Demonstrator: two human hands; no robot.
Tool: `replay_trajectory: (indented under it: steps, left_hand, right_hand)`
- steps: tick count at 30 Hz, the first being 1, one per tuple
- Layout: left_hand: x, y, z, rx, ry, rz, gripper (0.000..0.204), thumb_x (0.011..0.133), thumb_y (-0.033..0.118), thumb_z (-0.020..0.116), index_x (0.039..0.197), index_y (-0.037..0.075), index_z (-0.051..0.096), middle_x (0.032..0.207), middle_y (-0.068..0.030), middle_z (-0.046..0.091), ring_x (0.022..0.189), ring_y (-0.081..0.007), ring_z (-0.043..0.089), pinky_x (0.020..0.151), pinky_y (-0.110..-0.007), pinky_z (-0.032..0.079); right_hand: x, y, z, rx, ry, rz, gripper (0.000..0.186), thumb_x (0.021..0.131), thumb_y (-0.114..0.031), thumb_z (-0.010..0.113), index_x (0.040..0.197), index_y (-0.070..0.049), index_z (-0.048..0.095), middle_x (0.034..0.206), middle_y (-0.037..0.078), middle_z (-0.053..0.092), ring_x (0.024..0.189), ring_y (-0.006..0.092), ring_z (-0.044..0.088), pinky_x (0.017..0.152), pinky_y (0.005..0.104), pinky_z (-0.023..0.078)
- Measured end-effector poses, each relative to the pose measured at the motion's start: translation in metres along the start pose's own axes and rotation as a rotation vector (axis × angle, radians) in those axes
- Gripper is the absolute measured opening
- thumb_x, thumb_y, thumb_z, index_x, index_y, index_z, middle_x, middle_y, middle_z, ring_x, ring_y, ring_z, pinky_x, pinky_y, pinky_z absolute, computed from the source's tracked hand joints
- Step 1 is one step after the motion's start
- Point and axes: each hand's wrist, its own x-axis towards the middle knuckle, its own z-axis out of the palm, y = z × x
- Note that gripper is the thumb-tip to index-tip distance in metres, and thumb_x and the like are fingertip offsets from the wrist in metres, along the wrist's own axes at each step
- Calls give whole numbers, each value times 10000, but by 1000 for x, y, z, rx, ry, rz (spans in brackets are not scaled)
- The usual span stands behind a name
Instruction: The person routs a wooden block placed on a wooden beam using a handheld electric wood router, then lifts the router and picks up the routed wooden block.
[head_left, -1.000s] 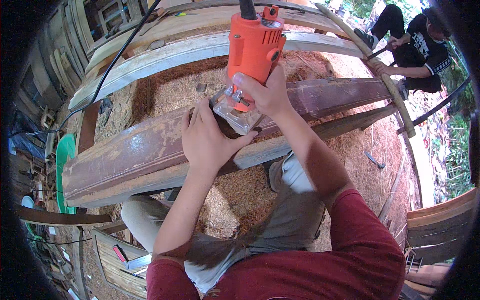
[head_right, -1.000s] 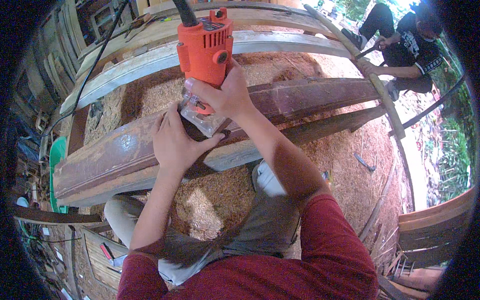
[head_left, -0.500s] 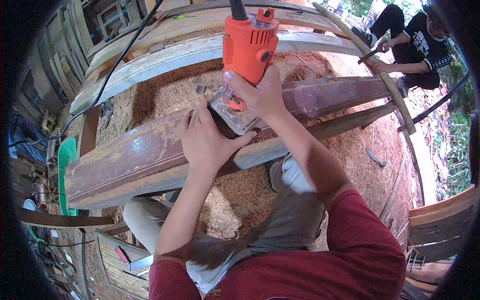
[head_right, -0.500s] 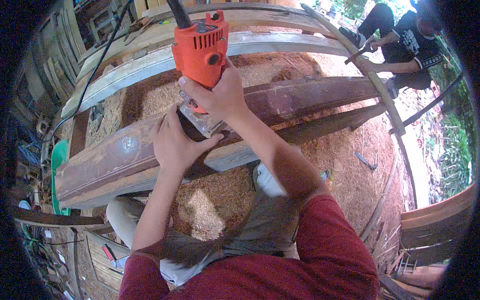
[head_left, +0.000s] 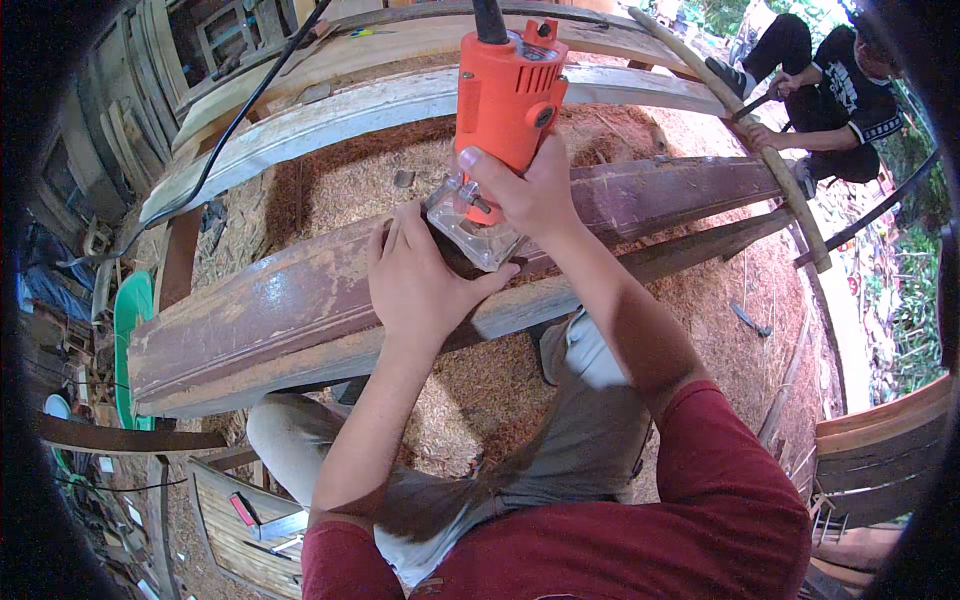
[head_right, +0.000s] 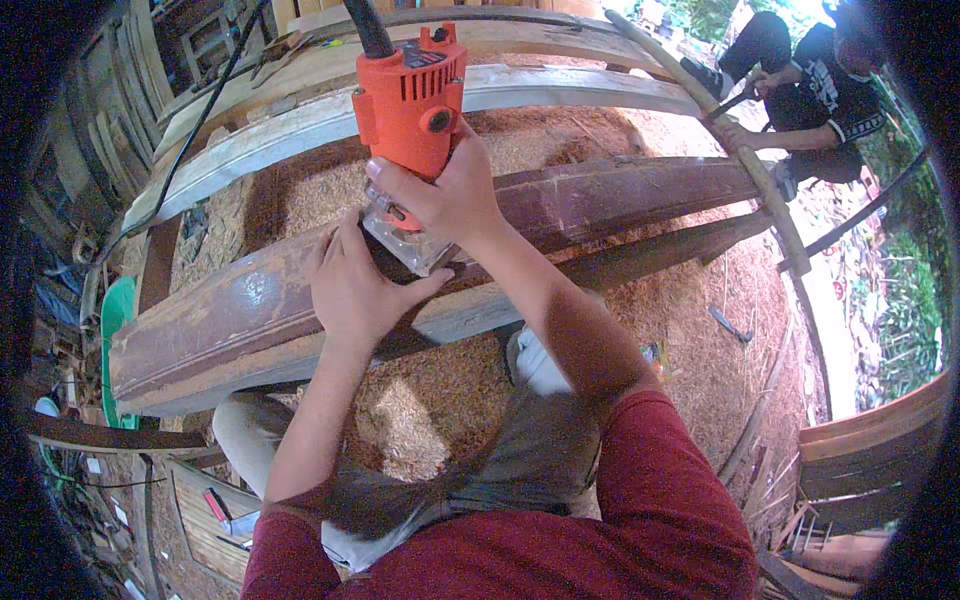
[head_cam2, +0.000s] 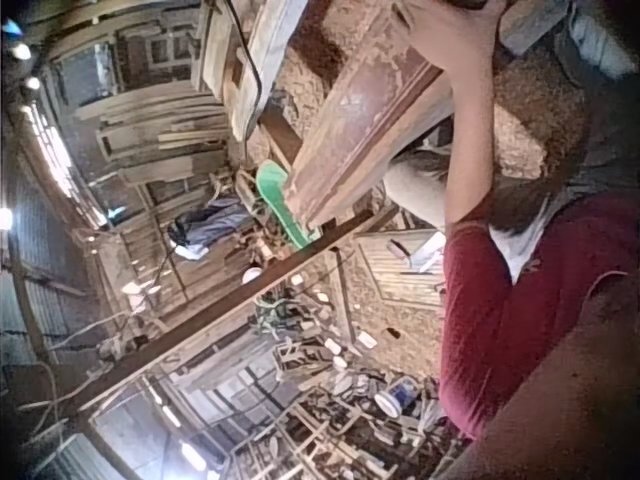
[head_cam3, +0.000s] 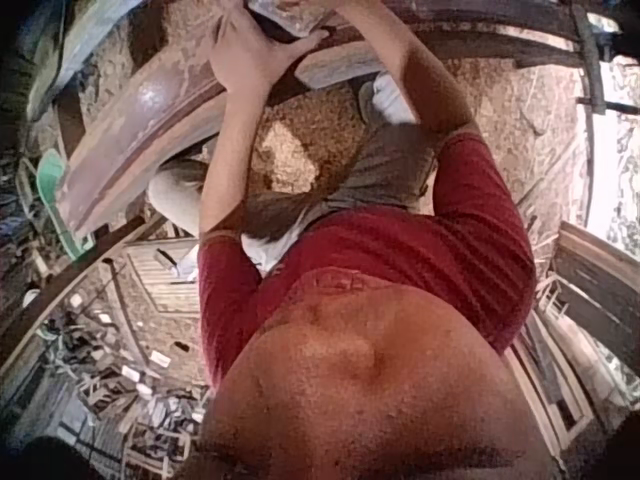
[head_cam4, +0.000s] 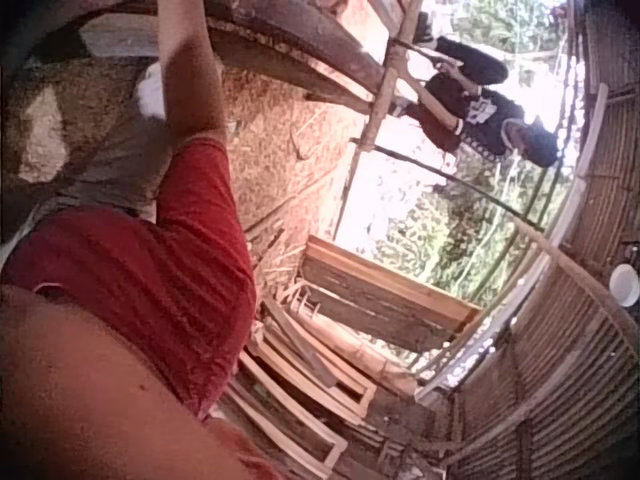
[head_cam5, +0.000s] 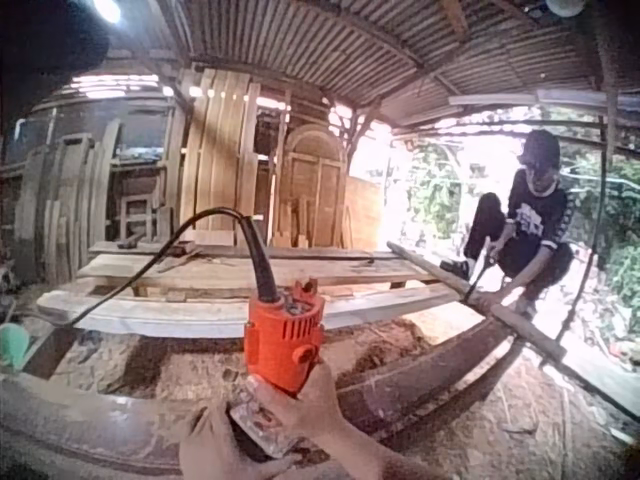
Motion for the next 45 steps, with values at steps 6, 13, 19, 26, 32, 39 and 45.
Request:
replay_trajectory:
  steps: [6, 13, 19, 26, 32, 39, 45]
  left_hand:
    - [0, 2, 0, -11, 6, -8, 1245, 552, 742, 938, 1411, -51, 511, 1153, -234, 738, 1199, -459, 679, 1102, -530, 481]
    - [-1, 3, -3, 15, -13, -24, 1270, 532, 760, 937, 1413, -47, 504, 1174, -225, 733, 1210, -454, 675, 1107, -525, 479]
    - [-1, 3, -2, 7, 5, -23, 1226, 532, 760, 939, 1379, -22, 521, 1154, -208, 732, 1189, -442, 684, 1092, -525, 482]
    - [1, 4, -4, 12, 29, 9, 1148, 539, 715, 948, 1278, -45, 508, 1075, -181, 703, 1042, -365, 720, 1104, -516, 477]
    - [-1, 4, -3, 31, 42, 20, 1160, 545, 731, 938, 1283, -55, 509, 1082, -192, 701, 1059, -374, 713, 1107, -522, 467]
    - [-2, -1, 2, 13, 93, 61, 1178, 567, 759, 922, 1340, -38, 530, 1088, -203, 734, 1094, -432, 712, 1030, -521, 514]
    - [-2, -1, 0, -5, 38, 22, 1192, 566, 743, 932, 1361, -42, 516, 1062, -195, 742, 1099, -429, 714, 1052, -526, 509]
  right_hand:
    - [3, 2, -1, -20, -16, -27, 512, 840, -274, 874, 1227, -12, 664, 1046, 73, 751, 911, 165, 710, 843, 353, 579]
    - [3, -1, 4, -78, 25, -16, 508, 832, -280, 878, 1212, -15, 668, 1022, 81, 756, 884, 182, 720, 824, 368, 586]
    - [-1, -5, 13, -203, 142, -98, 477, 808, -296, 887, 1155, -29, 698, 997, 102, 752, 845, 217, 727, 794, 387, 590]
    - [-5, -5, 18, -218, 206, -127, 454, 823, -277, 878, 1153, -24, 695, 1028, 119, 743, 855, 247, 736, 796, 388, 589]
    - [-5, -6, 19, -217, 293, -166, 456, 822, -274, 882, 1149, -18, 695, 1066, 130, 738, 912, 263, 736, 835, 408, 584]
    - [-2, -4, 14, -222, 243, -160, 463, 815, -287, 886, 1143, -16, 704, 1087, 132, 735, 920, 256, 728, 850, 402, 580]
    - [-2, -4, 14, -184, 169, -142, 465, 805, -286, 893, 1140, -18, 712, 1089, 132, 733, 898, 237, 723, 834, 399, 584]
